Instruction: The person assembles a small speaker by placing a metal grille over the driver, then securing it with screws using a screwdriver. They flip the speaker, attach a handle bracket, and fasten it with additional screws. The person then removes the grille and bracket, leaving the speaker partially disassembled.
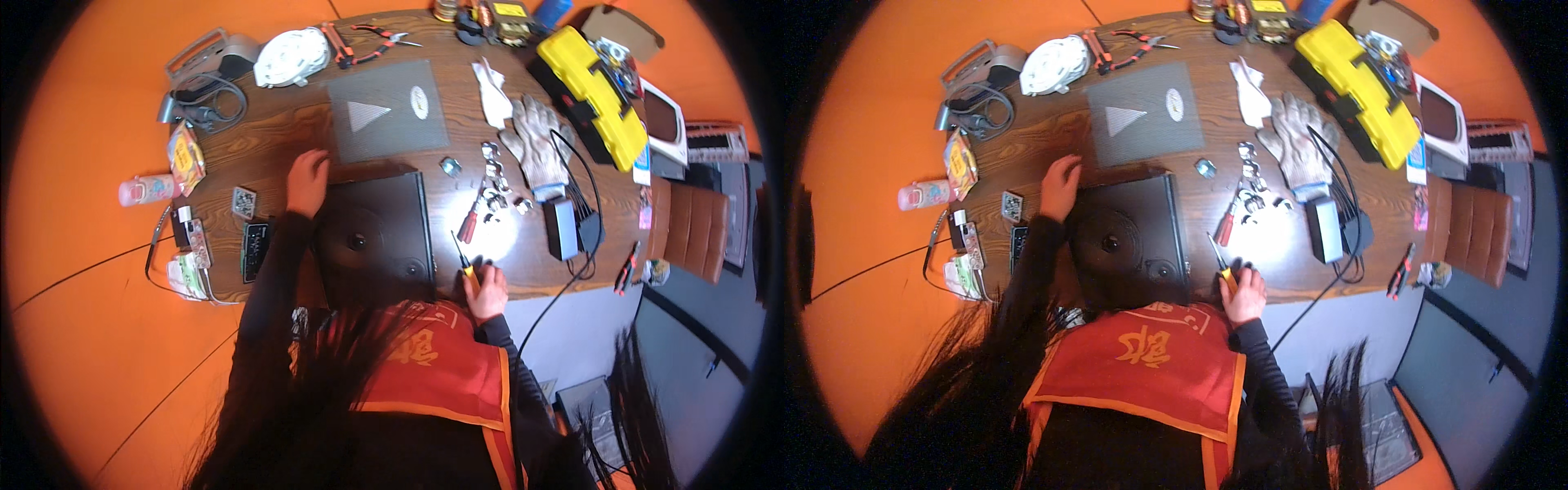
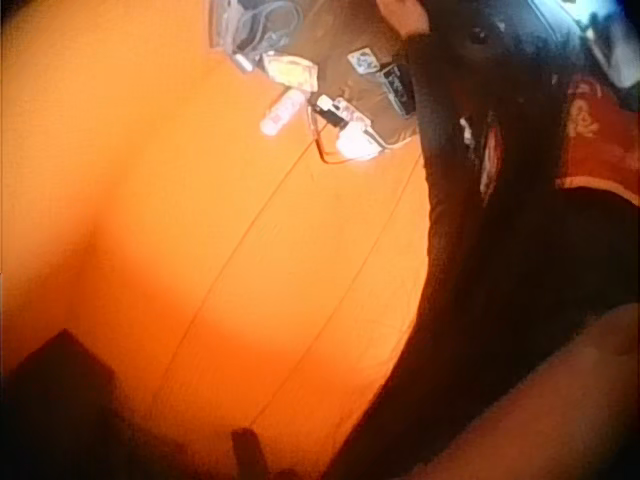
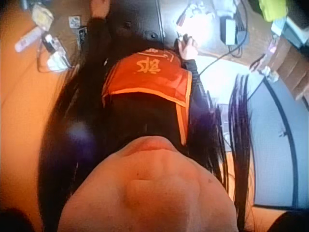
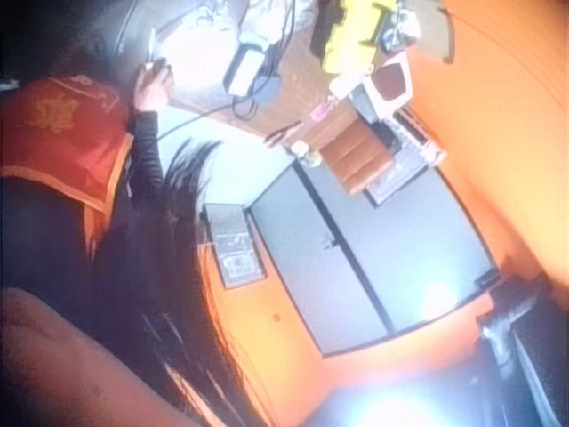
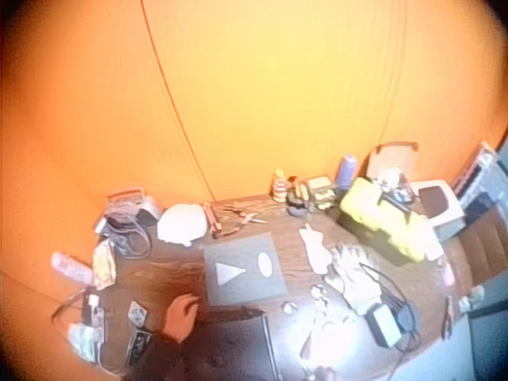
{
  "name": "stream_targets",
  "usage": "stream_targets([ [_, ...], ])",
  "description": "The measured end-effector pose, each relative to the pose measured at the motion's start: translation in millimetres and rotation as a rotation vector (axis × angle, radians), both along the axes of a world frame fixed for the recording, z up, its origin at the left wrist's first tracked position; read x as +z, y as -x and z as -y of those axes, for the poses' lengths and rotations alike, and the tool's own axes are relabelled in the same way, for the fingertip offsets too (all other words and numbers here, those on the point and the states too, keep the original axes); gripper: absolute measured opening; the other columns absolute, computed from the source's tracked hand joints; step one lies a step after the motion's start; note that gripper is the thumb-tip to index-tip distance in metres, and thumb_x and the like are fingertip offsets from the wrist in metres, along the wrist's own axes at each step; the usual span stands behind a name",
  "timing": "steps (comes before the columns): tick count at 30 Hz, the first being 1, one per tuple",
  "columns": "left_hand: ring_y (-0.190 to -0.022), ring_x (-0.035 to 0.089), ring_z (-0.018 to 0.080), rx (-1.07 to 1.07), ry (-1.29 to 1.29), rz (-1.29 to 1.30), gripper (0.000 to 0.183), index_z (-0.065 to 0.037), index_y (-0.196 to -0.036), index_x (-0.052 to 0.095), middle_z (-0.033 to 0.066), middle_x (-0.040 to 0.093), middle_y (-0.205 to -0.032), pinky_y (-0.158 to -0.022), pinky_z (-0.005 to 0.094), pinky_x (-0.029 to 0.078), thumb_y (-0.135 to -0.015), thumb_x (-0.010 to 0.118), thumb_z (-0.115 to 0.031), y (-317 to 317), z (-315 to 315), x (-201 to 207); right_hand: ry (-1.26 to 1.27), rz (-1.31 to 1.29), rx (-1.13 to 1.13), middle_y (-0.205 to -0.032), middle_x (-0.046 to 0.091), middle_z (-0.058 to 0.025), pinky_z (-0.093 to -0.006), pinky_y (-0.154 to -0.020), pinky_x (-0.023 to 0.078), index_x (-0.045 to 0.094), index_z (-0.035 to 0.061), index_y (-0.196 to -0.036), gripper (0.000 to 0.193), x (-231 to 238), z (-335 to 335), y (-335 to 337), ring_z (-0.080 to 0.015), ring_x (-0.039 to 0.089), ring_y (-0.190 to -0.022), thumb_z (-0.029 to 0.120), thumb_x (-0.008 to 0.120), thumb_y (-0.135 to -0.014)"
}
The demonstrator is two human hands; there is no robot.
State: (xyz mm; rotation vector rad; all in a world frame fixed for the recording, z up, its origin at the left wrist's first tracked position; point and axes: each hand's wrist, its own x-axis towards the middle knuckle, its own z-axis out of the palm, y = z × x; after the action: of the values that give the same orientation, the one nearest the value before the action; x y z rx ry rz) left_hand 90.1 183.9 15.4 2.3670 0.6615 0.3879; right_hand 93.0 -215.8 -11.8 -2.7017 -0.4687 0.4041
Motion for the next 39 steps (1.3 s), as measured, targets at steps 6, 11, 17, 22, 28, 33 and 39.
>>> stream_targets([
  [6,-0.090,0.061,0.0272,0.175,0.157,-0.366,0.036,0.009,-0.108,0.056,0.0199,0.064,-0.097,-0.078,0.0337,0.048,-0.082,0.058,-0.016,-61.7,-37.0,-70.8,-0.506,0.043,-0.007,-0.094,0.054,-0.0192,-0.0411,-0.079,0.043,0.050,-0.0018,-0.108,0.027,13.6,-71.5,-73.3,-0.0354,0.052,-0.088,0.006,0.054,-0.083],
  [11,-0.077,0.062,0.0216,0.285,0.306,-0.324,0.028,0.010,-0.101,0.058,0.0157,0.064,-0.088,-0.068,0.0317,0.049,-0.081,0.057,-0.011,-60.4,-51.0,-117.9,-0.523,0.198,-0.037,-0.103,0.054,-0.0223,-0.0427,-0.085,0.042,0.050,-0.0033,-0.114,0.031,-25.6,-163.7,-160.2,-0.0386,0.052,-0.097,0.003,0.050,-0.083],
  [17,-0.070,0.058,0.0154,0.297,0.645,-0.445,0.022,0.009,-0.097,0.059,0.0115,0.063,-0.084,-0.061,0.0274,0.047,-0.083,0.058,-0.008,-73.1,-45.5,-104.1,-0.309,0.023,-0.205,-0.090,0.061,-0.0213,-0.0395,-0.077,0.045,0.058,-0.0031,-0.102,0.030,-57.6,-201.8,-206.5,-0.0371,0.056,-0.088,0.013,0.061,-0.077],
  [22,-0.081,0.058,0.0142,0.139,1.153,0.031,0.023,0.005,-0.103,0.059,0.0081,0.064,-0.091,-0.074,0.0269,0.045,-0.086,0.056,-0.011,-74.3,-26.0,-31.6,-0.695,-0.481,-0.319,-0.085,0.065,-0.0098,-0.0293,-0.069,0.046,0.060,-0.0037,-0.094,0.026,-27.2,-184.7,-214.1,-0.0174,0.059,-0.076,0.017,0.067,-0.079],
  [28,-0.101,0.055,0.0150,-0.045,0.939,0.198,0.032,0.000,-0.120,0.051,0.0097,0.058,-0.114,-0.088,0.0283,0.042,-0.092,0.048,-0.017,-43.2,-8.6,60.3,-1.380,-0.520,-0.090,-0.094,0.062,-0.0051,-0.0234,-0.070,0.047,0.049,0.0021,-0.109,0.027,69.5,-146.6,-170.1,-0.0109,0.057,-0.077,0.000,0.058,-0.084],
  [33,-0.122,0.041,0.0306,0.058,1.519,0.408,0.068,0.002,-0.138,0.022,0.0216,0.037,-0.135,-0.100,0.0446,0.033,-0.094,0.030,-0.050,34.9,30.2,113.5,-1.010,0.289,0.083,-0.092,0.060,-0.0099,-0.0271,-0.076,0.048,0.049,-0.0013,-0.100,0.014,113.2,-106.2,-88.8,-0.0157,0.059,-0.083,-0.006,0.051,-0.086],
  [39,-0.122,0.040,0.0362,-0.079,2.124,0.546,0.060,-0.001,-0.138,0.023,0.0251,0.036,-0.135,-0.101,0.0460,0.034,-0.096,0.023,-0.045,87.2,69.5,124.3,-0.650,0.661,0.791,-0.102,0.064,-0.0127,-0.0381,-0.082,0.050,0.063,0.0072,-0.090,0.024,121.5,-70.1,-40.9,-0.0280,0.061,-0.095,0.004,0.067,-0.066],
])
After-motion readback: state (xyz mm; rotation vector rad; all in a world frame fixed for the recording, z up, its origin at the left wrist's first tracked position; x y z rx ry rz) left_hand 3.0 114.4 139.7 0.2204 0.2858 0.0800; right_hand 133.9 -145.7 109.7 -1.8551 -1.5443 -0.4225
